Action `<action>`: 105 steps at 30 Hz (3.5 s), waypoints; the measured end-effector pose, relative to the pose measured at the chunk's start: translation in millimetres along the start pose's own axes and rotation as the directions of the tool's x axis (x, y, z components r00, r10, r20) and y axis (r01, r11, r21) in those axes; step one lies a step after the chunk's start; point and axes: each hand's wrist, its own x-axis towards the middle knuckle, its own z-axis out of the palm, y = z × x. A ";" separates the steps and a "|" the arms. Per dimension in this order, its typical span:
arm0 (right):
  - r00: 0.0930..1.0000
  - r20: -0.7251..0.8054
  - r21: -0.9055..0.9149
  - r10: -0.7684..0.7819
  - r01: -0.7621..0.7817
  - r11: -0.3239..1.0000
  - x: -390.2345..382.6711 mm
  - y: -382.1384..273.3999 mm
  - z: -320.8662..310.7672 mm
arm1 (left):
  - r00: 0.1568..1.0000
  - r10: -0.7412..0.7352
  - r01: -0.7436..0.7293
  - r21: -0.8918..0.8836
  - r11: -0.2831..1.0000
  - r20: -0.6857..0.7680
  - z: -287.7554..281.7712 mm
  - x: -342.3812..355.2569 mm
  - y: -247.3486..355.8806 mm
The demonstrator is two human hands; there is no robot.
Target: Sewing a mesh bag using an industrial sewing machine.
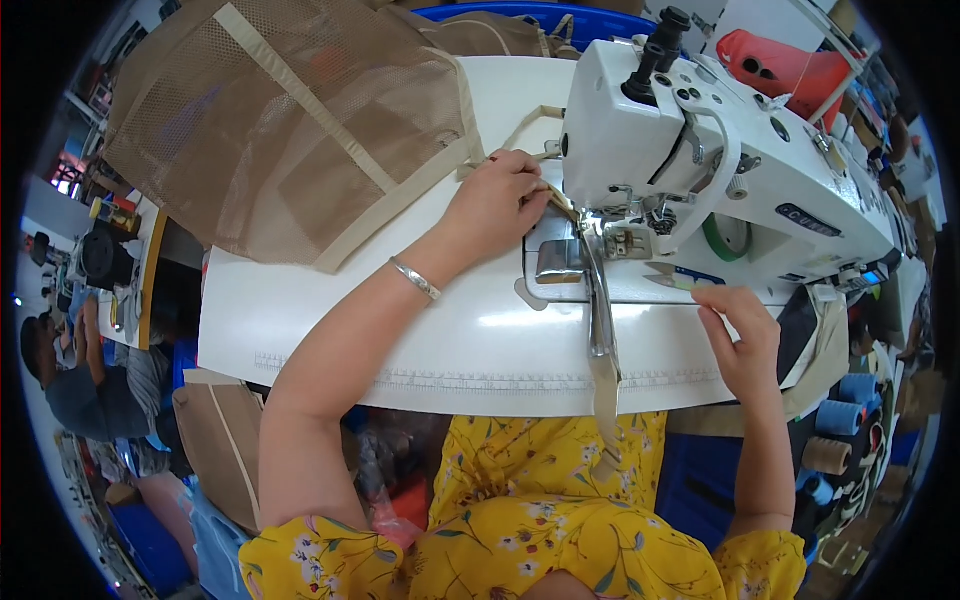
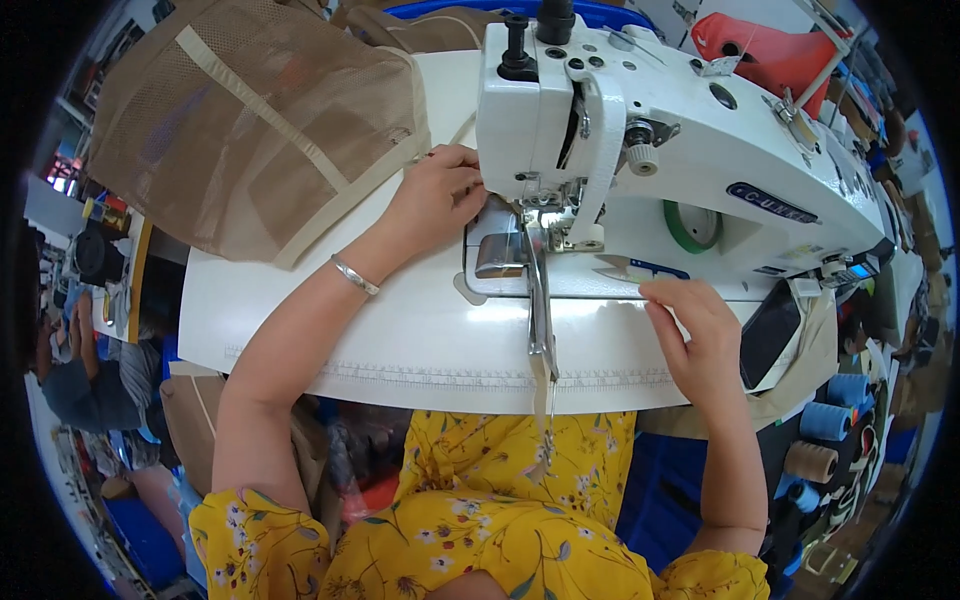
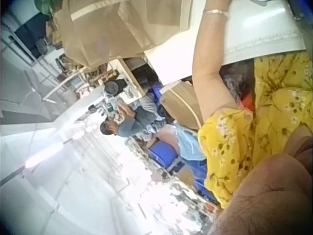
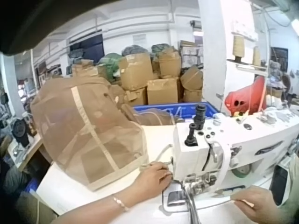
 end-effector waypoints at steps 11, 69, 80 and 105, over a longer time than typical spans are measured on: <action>0.978 0.205 0.151 0.044 -0.076 0.986 -21.3 -19.3 24.2 | 0.987 -0.071 0.067 -0.035 0.997 -0.141 15.7 12.8 -2.3; 0.974 0.169 0.236 0.153 -0.191 0.953 8.6 -11.1 53.3 | 0.924 -0.214 0.267 -0.135 0.954 0.317 19.1 14.7 13.3; 0.981 0.143 0.270 0.132 -0.167 0.948 5.8 -8.8 57.5 | 0.921 -0.230 0.267 -0.082 0.960 0.314 15.5 12.1 16.9; 0.981 0.186 0.222 0.054 -0.096 0.970 20.7 -12.0 61.7 | 0.907 -0.250 0.295 -0.089 0.951 0.339 10.8 11.1 20.4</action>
